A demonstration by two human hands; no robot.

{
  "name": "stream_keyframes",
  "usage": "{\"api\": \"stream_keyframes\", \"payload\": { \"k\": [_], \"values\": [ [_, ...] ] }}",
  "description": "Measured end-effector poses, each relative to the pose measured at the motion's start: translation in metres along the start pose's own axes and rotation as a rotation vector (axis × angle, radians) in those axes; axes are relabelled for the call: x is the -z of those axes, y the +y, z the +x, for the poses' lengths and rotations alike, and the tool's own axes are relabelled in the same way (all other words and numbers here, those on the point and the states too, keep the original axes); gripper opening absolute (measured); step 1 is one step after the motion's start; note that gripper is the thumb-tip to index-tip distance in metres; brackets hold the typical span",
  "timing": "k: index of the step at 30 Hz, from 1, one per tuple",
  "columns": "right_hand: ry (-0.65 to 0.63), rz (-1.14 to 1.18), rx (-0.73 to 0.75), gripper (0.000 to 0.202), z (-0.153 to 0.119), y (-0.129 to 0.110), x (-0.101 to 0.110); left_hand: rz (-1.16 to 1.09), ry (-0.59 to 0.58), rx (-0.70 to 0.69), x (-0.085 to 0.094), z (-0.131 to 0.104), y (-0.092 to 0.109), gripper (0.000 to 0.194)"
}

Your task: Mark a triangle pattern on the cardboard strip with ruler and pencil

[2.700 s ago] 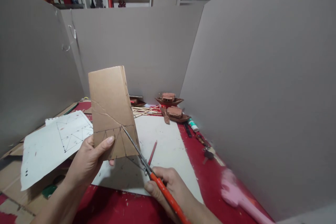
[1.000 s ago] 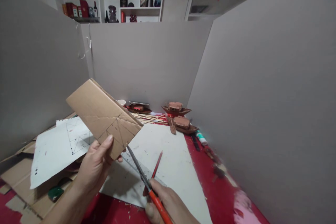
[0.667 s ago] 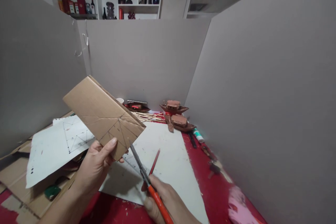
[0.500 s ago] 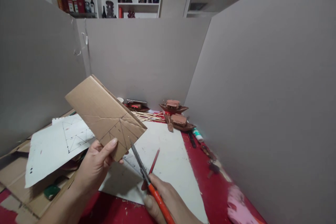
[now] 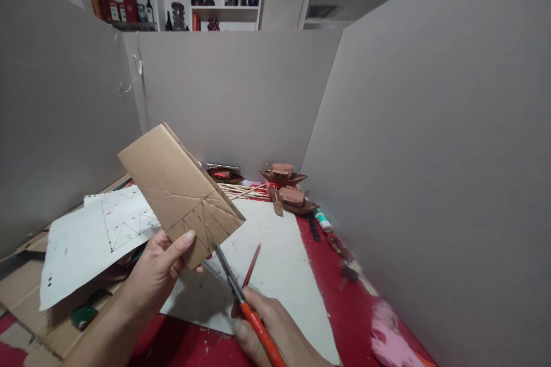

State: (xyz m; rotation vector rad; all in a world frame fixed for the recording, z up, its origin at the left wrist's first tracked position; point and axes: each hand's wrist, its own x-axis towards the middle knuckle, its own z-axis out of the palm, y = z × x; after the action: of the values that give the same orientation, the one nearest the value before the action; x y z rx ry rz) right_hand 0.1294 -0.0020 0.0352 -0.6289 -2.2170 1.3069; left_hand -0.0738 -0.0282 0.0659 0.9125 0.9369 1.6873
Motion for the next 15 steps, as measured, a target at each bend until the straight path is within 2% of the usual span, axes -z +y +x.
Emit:
{"api": "stream_keyframes", "payload": {
  "k": [6, 15],
  "values": [
    [0.174, -0.084, -0.001, 0.059, -0.0067, -0.0073, -0.005, 0.02, -0.02, -0.005, 0.0029, 0.001, 0.0002, 0.028],
    [0.103, -0.137, 0.032, 0.057, -0.0042, 0.0017, 0.0015, 0.044, -0.036, -0.013, 0.0061, 0.0021, 0.0009, 0.032]
  ]
}}
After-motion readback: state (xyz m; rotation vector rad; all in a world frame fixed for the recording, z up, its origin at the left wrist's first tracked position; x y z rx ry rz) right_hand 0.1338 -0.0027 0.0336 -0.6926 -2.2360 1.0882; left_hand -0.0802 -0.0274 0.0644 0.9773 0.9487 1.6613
